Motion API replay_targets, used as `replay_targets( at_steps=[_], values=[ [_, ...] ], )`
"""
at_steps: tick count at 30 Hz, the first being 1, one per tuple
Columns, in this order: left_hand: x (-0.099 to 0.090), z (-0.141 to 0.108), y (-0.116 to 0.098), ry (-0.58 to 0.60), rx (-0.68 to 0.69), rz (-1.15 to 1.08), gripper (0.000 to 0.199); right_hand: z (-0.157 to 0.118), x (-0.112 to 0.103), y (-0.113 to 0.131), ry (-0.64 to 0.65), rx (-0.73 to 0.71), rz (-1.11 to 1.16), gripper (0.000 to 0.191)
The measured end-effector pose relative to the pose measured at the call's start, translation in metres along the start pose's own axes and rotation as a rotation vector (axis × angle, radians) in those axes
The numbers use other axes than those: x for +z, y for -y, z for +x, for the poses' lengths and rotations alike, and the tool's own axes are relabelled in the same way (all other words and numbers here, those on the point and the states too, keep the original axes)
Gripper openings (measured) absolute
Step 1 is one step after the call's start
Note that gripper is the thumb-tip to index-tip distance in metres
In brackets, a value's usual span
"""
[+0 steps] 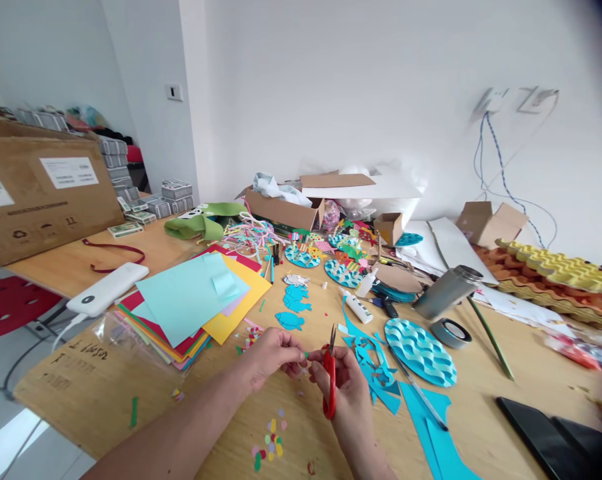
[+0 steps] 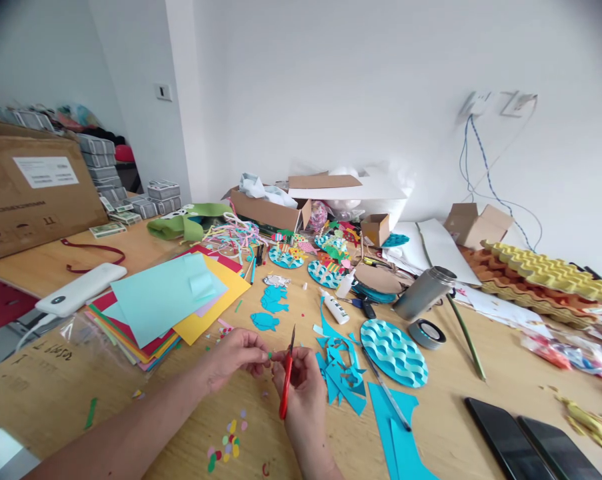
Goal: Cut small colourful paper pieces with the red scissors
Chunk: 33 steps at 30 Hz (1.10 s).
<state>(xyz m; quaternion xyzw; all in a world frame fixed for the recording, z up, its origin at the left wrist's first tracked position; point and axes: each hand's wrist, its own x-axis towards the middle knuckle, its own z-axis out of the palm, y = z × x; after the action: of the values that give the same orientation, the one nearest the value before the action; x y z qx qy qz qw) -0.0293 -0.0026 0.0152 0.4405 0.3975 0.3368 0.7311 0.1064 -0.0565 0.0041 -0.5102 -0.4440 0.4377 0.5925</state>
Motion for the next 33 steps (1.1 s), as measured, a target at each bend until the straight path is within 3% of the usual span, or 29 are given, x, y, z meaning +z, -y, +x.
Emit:
replay_targets(
  at_steps=[6,14,33],
  values=[
    [0.001,-0.001,-0.002,-0.048,0.029,-0.028,0.011,0.000,0.002,0.005,0.066,0.068,-0.026,0.033],
    [-0.004,-0.001,-0.009,-0.029,0.098,-0.058,0.014,-0.001,0.001,0.011,0.377,0.257,-0.040,0.039],
    [-0.014,0.002,-0.013,0.012,0.072,-0.018,0.013,-0.002,0.001,0.008,0.373,0.316,-0.089,0.038]
  ],
)
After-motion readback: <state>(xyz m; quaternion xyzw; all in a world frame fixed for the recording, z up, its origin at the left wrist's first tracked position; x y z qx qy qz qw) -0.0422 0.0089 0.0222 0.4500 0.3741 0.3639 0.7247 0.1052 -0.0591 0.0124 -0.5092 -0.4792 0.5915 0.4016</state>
